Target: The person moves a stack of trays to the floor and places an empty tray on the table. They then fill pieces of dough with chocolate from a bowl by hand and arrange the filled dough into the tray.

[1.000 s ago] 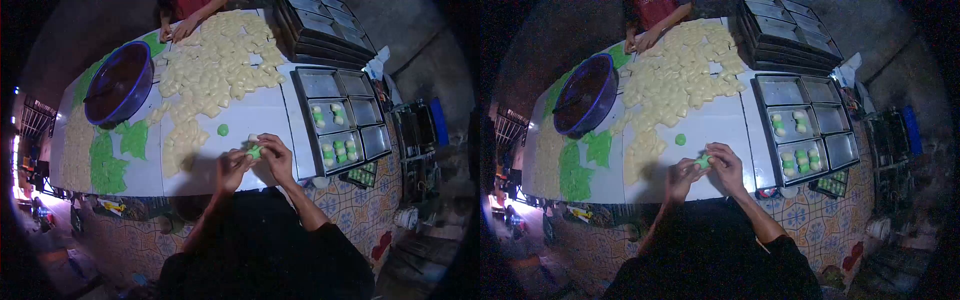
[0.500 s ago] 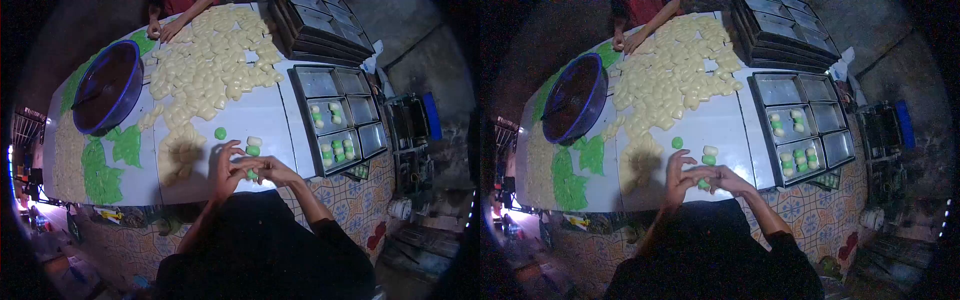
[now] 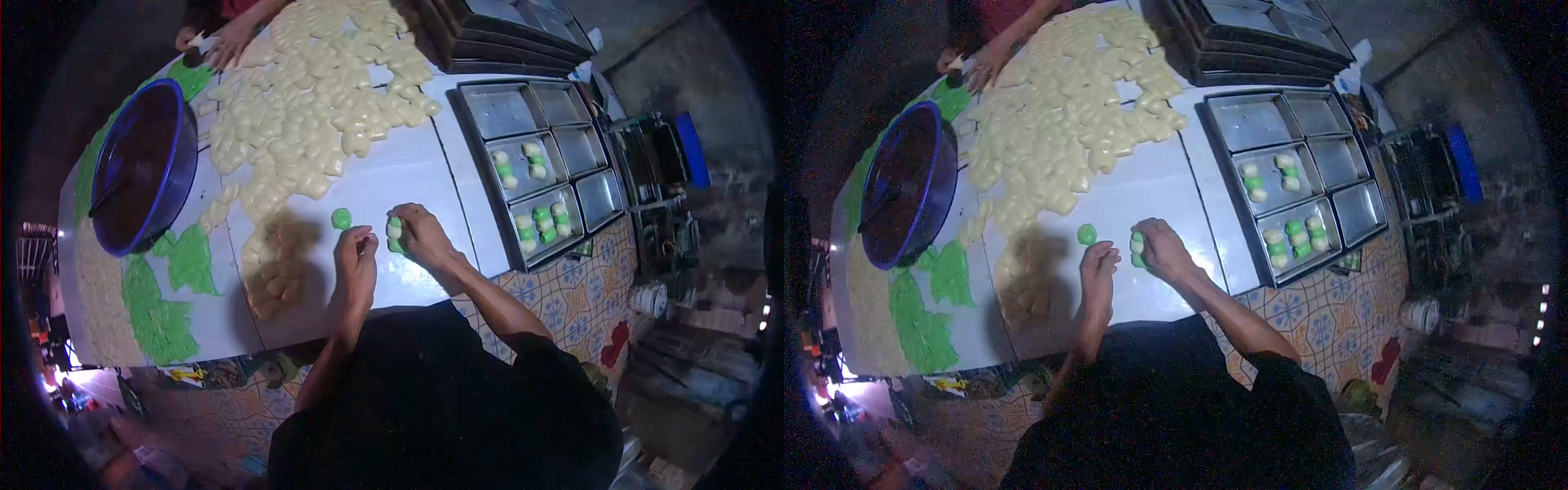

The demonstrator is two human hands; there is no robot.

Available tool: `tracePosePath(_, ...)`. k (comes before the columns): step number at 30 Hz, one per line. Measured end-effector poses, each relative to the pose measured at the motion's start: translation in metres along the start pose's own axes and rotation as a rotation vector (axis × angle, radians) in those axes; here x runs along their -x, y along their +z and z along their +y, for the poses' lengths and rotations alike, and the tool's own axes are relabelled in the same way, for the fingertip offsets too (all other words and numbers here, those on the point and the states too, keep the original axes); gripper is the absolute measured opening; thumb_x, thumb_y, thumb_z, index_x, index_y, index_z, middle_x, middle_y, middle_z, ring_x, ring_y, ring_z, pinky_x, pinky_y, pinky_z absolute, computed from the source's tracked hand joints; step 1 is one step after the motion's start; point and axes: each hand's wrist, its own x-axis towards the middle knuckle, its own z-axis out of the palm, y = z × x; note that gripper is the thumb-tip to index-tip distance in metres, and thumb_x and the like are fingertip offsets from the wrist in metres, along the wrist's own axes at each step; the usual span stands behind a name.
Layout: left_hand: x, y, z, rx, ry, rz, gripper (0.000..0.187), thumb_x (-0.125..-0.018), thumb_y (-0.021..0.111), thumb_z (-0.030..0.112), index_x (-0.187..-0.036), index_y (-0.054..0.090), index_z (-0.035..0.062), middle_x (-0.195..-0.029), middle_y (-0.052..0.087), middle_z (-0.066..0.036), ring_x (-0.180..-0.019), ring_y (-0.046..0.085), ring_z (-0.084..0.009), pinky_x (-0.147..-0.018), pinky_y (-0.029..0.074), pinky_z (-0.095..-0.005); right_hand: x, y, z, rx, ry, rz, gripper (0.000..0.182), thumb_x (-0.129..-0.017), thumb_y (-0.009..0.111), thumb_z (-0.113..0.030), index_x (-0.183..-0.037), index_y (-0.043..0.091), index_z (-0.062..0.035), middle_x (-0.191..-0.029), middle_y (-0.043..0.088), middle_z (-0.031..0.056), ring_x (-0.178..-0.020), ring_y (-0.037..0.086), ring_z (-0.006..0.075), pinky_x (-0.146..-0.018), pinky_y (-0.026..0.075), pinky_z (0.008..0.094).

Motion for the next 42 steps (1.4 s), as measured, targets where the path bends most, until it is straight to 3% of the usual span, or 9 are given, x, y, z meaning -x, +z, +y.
tracePosePath(6,0.003,0.003,-0.028,0.279,-0.068,0.114,0.025,-0.091,0.054,0.015,-0.109,0.056,-0.0020,-0.100,0.058,-0.009,-0.088,0.059,-0.0181,-0.076,0.046,-0.0292,0.009,0.026,-0.012,0.186,-0.034,0.367,0.048,-0.081,0.067,-0.022,-0.119,0.052,0.0016,-0.121,0.046,0.0221,-0.112,0.045,0.0401,-0.094,0.041,0.0468)
tracePosePath(9,-0.004,-0.016,-0.064,0.201,0.065,0.018,0.024,-0.091,0.053,0.014,-0.108,0.055,-0.0025,-0.102,0.057,-0.009,-0.088,0.059,-0.0183,-0.078,0.047,-0.0295,0.005,0.059,0.010,0.311,-0.109,0.364,0.033,-0.076,0.065,-0.011,-0.107,0.057,-0.0051,-0.107,0.053,0.0140,-0.102,0.049,0.0359,-0.086,0.043,0.0441)
tracePosePath(13,-0.004,-0.002,-0.037,0.067,0.118,-0.025,0.022,-0.090,0.053,0.010,-0.108,0.055,-0.0032,-0.105,0.057,-0.011,-0.090,0.058,-0.0186,-0.081,0.047,-0.0304,0.014,0.025,0.033,-0.602,-0.075,0.174,0.042,-0.075,0.060,0.012,-0.113,0.056,-0.0047,-0.107,0.059,0.0085,-0.106,0.055,0.0190,-0.090,0.044,0.0298)
tracePosePath(16,-0.010,0.005,-0.037,0.060,0.055,-0.055,0.023,-0.088,0.052,0.003,-0.109,0.053,-0.0034,-0.104,0.057,-0.013,-0.094,0.056,-0.0195,-0.083,0.048,-0.0328,0.026,-0.076,0.030,-1.239,0.087,-0.035,0.053,-0.081,0.066,-0.003,-0.129,0.045,-0.0031,-0.114,0.059,0.0079,-0.109,0.054,0.0156,-0.094,0.043,0.0277)
tracePosePath(24,-0.014,0.026,-0.027,-0.083,0.193,0.043,0.030,-0.092,0.045,0.014,-0.083,0.066,-0.0052,-0.093,0.061,-0.014,-0.092,0.058,-0.0251,-0.085,0.047,-0.0343,-0.031,-0.238,0.166,-0.150,0.066,0.175,0.051,-0.084,0.070,-0.027,-0.125,0.052,-0.0027,-0.115,0.056,0.0058,-0.107,0.053,0.0154,-0.095,0.041,0.0285)
tracePosePath(25,-0.035,-0.015,-0.064,0.505,-0.385,-0.100,0.030,-0.094,0.044,0.016,-0.090,0.065,-0.0056,-0.097,0.061,-0.014,-0.093,0.058,-0.0248,-0.085,0.046,-0.0356,-0.038,-0.230,0.186,-0.276,0.118,0.140,0.051,-0.091,0.062,-0.029,-0.132,0.045,-0.0024,-0.115,0.056,0.0068,-0.106,0.052,0.0158,-0.094,0.041,0.0291)
tracePosePath(28,-0.019,-0.007,-0.075,-0.029,0.222,0.073,0.028,-0.095,0.046,0.018,-0.098,0.063,-0.0047,-0.097,0.060,-0.013,-0.090,0.057,-0.0223,-0.083,0.046,-0.0337,-0.036,-0.220,0.184,-0.234,0.106,0.363,0.050,-0.096,0.054,-0.028,-0.135,0.040,-0.0017,-0.113,0.055,0.0073,-0.104,0.052,0.0155,-0.092,0.041,0.0297)
tracePosePath(35,0.007,-0.022,-0.023,0.120,0.030,0.248,0.018,-0.089,0.053,0.013,-0.098,0.062,0.0001,-0.087,0.061,-0.007,-0.078,0.056,-0.0155,-0.073,0.046,-0.0283,-0.016,-0.220,0.155,-0.329,-0.037,0.654,0.029,-0.093,0.048,-0.002,-0.121,0.054,0.0016,-0.114,0.058,0.0083,-0.108,0.056,0.0170,-0.093,0.043,0.0309)
tracePosePath(42,0.035,-0.032,0.028,0.224,-0.036,0.446,0.016,-0.086,0.053,0.013,-0.093,0.060,0.0002,-0.082,0.060,-0.006,-0.072,0.055,-0.0140,-0.070,0.046,-0.0273,-0.036,-0.035,-0.027,-0.211,-0.237,-0.122,0.034,-0.088,0.060,-0.017,-0.116,0.058,0.0034,-0.120,0.054,0.0210,-0.110,0.054,0.0323,-0.095,0.043,0.0397)
